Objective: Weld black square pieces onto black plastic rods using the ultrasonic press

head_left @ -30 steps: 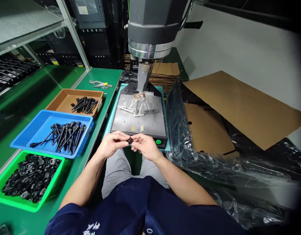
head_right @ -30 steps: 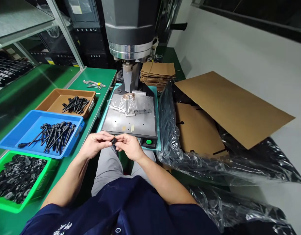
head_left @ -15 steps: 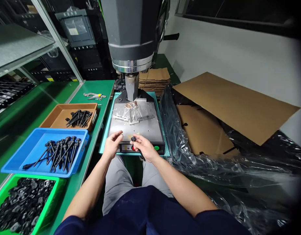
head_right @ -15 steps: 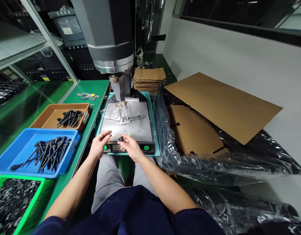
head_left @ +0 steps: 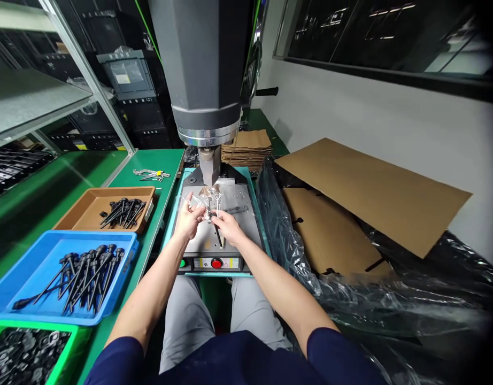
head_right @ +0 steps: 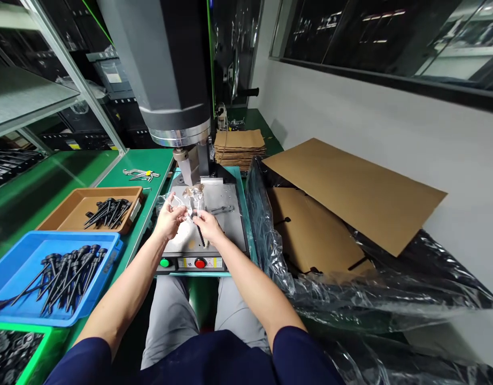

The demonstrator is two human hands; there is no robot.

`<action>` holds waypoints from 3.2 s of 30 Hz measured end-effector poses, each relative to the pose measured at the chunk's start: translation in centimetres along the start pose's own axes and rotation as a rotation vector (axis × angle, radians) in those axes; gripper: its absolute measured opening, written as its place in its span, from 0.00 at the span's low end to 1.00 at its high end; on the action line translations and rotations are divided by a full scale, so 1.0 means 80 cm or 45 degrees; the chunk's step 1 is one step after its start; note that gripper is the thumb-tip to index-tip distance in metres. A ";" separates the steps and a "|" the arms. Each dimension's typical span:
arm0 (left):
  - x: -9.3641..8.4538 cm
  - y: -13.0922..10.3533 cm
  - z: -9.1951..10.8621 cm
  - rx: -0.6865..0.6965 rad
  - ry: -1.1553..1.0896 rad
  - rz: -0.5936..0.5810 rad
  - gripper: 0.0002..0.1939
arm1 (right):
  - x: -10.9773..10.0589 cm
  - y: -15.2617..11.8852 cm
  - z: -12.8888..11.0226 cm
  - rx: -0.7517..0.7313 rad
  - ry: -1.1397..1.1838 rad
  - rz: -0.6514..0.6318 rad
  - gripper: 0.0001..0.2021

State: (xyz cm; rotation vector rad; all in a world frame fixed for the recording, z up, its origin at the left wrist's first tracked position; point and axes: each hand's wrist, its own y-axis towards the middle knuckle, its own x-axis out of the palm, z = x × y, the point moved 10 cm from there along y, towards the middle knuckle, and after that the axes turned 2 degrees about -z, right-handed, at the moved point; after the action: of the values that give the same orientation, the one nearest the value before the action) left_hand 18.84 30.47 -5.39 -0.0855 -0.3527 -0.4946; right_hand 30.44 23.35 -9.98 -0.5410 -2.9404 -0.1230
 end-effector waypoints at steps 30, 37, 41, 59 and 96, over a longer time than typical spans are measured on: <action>0.030 0.037 0.006 -0.066 -0.160 -0.215 0.62 | -0.021 0.107 -0.068 -0.143 0.040 0.050 0.19; 0.028 0.038 0.001 -0.068 -0.136 -0.213 0.62 | -0.021 0.108 -0.060 -0.112 0.000 0.053 0.18; 0.027 0.037 -0.004 -0.080 -0.137 -0.200 0.62 | -0.034 0.111 -0.049 -0.118 0.070 0.068 0.22; 0.026 0.040 -0.028 -0.159 -0.141 -0.159 0.62 | -0.106 0.112 0.006 -0.091 -0.531 0.289 0.11; -0.236 -0.132 -0.101 0.139 1.335 0.160 0.41 | -0.185 -0.202 0.135 -0.092 -1.163 0.419 0.37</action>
State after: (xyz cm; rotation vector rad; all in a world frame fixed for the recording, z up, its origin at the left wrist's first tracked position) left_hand 0.81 28.38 -19.67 0.2558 0.6499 -0.3378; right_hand 36.88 4.30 -23.88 -1.3973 -3.6256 0.0865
